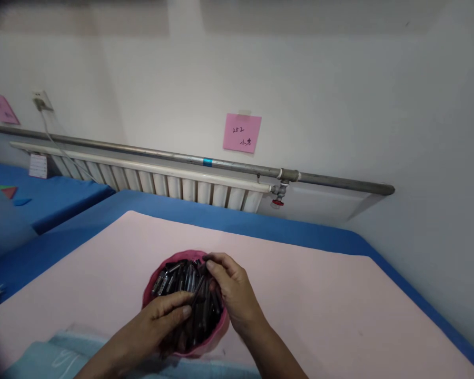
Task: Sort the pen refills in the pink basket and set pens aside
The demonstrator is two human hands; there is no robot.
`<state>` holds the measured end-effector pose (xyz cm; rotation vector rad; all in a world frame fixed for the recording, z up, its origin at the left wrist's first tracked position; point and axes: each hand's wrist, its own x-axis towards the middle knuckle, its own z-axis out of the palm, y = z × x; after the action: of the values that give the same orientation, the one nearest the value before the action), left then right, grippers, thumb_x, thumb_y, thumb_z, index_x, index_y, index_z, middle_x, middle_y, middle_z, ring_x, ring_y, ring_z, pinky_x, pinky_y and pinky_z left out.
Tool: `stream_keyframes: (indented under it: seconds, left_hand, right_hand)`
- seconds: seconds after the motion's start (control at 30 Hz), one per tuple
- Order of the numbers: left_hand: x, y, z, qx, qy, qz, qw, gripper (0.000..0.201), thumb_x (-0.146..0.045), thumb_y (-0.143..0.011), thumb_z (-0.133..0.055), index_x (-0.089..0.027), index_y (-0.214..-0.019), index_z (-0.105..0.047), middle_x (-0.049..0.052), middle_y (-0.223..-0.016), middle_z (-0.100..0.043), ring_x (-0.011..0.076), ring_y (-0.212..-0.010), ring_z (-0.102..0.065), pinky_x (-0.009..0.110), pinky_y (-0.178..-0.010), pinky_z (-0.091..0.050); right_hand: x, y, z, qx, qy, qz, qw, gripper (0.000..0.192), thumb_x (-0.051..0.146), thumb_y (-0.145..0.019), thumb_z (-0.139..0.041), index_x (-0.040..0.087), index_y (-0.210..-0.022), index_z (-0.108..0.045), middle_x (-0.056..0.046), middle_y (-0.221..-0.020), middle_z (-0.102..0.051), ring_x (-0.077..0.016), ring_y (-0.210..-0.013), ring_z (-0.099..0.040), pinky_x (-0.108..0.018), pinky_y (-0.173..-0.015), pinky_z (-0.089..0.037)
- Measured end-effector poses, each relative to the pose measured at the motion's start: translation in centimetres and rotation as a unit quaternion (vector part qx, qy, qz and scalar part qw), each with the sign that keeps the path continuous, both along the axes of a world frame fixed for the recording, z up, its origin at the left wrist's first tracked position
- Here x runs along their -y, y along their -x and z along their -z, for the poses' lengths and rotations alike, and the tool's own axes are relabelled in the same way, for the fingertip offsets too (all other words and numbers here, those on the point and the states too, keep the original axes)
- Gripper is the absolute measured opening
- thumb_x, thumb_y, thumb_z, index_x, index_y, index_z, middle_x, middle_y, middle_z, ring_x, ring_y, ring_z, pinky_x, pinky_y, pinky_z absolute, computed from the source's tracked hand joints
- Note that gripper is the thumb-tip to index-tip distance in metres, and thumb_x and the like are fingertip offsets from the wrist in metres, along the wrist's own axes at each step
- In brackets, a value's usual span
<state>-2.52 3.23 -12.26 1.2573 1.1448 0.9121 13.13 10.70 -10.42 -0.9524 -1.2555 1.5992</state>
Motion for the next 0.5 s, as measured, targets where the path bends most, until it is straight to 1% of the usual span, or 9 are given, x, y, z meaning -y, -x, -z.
stream_keyframes:
  seconds: [0.13,0.27,0.43,0.5]
  left_hand:
    - [-0.05,-0.05,0.25,0.013,0.016,-0.008,1.000,0.033,-0.040,-0.083,-0.050,-0.020,-0.105,-0.066,0.004,-0.089,-0.065,0.0180,-0.086,-0.054,0.027,-0.078,-0.042]
    - [-0.18,-0.02,0.57,0.035,0.034,-0.010,0.999,0.032,-0.039,-0.083,-0.051,-0.020,-0.105,-0.066,0.003,-0.087,-0.064,0.0155,-0.080,-0.053,0.026,-0.075,-0.042]
    - [-0.21,0.00,0.40,0.039,0.030,0.006,0.999,0.030,-0.038,-0.082,-0.054,-0.020,-0.102,-0.068,0.002,-0.083,-0.062,0.0137,-0.075,-0.051,0.024,-0.073,-0.040]
    - [-0.15,-0.07,0.28,0.046,0.037,0.004,0.998,0.031,-0.038,-0.081,-0.055,-0.019,-0.101,-0.068,0.002,-0.081,-0.062,0.0130,-0.072,-0.050,0.023,-0.069,-0.040]
  right_hand:
    - [0.36,0.34,-0.04,0.000,-0.007,0.024,1.000,0.019,0.035,-0.069,-0.070,0.021,-0.081,-0.066,0.004,-0.070,-0.059,-0.0094,-0.057,-0.046,-0.023,-0.057,-0.036]
    - [0.50,0.41,0.19,-0.015,-0.002,0.022,1.000,0.019,0.032,-0.065,-0.073,0.020,-0.077,-0.064,0.004,-0.071,-0.059,-0.0100,-0.061,-0.047,-0.022,-0.059,-0.037]
    - [0.16,0.13,0.70,-0.006,-0.009,0.008,1.000,0.026,0.044,-0.074,-0.065,0.018,-0.073,-0.062,0.004,-0.058,-0.052,-0.0102,-0.054,-0.043,-0.023,-0.052,-0.033]
    - [0.06,0.10,0.82,-0.002,-0.005,0.010,1.000,0.030,0.046,-0.073,-0.065,0.017,-0.070,-0.060,0.004,-0.058,-0.050,-0.0103,-0.053,-0.042,-0.023,-0.051,-0.032]
